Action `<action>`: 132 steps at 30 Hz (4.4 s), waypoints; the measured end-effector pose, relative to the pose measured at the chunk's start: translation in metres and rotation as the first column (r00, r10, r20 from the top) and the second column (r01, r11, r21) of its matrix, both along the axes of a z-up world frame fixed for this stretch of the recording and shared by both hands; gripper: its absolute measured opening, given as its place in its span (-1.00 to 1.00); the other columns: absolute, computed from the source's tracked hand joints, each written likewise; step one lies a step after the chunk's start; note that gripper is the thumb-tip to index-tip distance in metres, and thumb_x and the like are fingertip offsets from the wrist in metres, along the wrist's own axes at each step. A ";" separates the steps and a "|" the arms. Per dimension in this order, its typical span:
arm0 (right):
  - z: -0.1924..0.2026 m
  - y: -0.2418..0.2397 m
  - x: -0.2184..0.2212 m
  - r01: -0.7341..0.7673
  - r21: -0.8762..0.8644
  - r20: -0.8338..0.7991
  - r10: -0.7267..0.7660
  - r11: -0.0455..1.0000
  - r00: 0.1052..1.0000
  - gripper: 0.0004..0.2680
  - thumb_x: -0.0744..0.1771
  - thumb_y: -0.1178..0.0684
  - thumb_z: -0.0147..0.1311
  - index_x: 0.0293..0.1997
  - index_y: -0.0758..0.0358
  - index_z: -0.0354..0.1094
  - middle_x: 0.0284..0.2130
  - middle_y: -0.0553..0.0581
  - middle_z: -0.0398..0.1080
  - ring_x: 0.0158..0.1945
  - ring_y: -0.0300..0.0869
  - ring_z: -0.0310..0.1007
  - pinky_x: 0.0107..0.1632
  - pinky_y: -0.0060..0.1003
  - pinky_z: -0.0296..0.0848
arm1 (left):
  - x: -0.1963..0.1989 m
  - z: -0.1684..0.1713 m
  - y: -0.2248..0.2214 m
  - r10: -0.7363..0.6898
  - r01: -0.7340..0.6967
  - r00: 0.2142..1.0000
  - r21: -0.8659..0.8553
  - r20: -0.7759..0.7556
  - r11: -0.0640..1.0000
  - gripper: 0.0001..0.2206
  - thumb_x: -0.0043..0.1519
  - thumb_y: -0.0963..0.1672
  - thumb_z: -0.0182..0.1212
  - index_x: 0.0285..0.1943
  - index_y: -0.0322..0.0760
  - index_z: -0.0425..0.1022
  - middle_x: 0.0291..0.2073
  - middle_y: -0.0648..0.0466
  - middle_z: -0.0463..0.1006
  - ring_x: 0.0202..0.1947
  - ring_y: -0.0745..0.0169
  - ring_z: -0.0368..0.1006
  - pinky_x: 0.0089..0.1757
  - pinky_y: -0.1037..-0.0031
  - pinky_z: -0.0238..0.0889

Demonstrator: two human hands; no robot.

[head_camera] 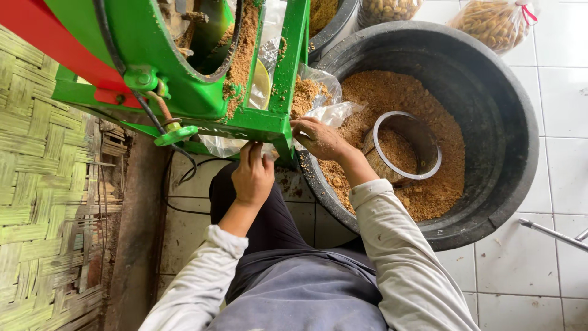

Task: The person uses a sieve and a wooden stick to sift a brown granular material in a large black basin. They repeatedly press the material through the mesh and shake the sieve to separate finer particles. Later, they collect the sifted material from a green machine into a plastic bag.

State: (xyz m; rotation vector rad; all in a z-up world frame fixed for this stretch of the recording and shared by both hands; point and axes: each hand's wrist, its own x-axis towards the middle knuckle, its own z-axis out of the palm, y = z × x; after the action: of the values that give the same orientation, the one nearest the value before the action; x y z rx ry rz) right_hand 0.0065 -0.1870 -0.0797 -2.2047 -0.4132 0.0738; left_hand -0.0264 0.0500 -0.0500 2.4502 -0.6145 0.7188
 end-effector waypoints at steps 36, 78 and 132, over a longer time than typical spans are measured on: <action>-0.102 -0.008 0.106 0.097 0.374 -0.749 0.239 0.922 0.618 -0.61 0.34 -0.07 0.15 0.30 0.21 0.30 0.14 0.13 0.45 0.17 -0.18 0.42 0.24 -0.27 0.35 | 0.023 -0.089 -0.024 -0.087 -0.681 0.728 -0.732 -0.680 0.020 -0.56 0.26 -0.13 0.45 0.00 -0.53 0.21 -0.22 -0.08 0.35 -0.32 0.13 0.34 -0.26 0.39 0.32; 0.199 0.097 0.024 -0.171 -0.315 0.616 0.339 0.933 0.711 -0.85 0.33 0.12 0.25 -0.04 0.28 0.51 0.00 0.13 0.45 0.05 -0.03 0.44 0.09 -0.12 0.46 | 0.021 -0.081 -0.022 -0.406 -0.245 0.889 -0.969 -0.214 -0.027 -0.12 0.28 -0.25 0.15 0.68 -0.33 -0.46 0.35 -0.07 0.30 0.22 0.21 0.30 0.21 0.46 0.13; 0.132 0.038 0.181 0.411 -0.377 0.518 -0.178 0.830 0.836 -0.68 0.47 0.14 -0.10 0.41 0.49 0.13 0.38 0.46 0.06 0.46 0.28 0.08 0.46 0.04 0.05 | 0.030 -0.092 -0.021 -0.431 -0.268 0.870 -0.963 -0.239 -0.007 -0.46 0.26 -0.24 0.13 0.47 -0.52 0.18 0.04 -0.01 0.56 0.01 0.27 0.46 0.06 0.49 0.28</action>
State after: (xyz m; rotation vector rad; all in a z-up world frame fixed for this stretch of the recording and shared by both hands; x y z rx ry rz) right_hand 0.1878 -0.1490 0.0523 -2.7551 -0.3132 -0.6073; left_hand 0.0040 0.0292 -0.1421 0.9733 0.0941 0.1996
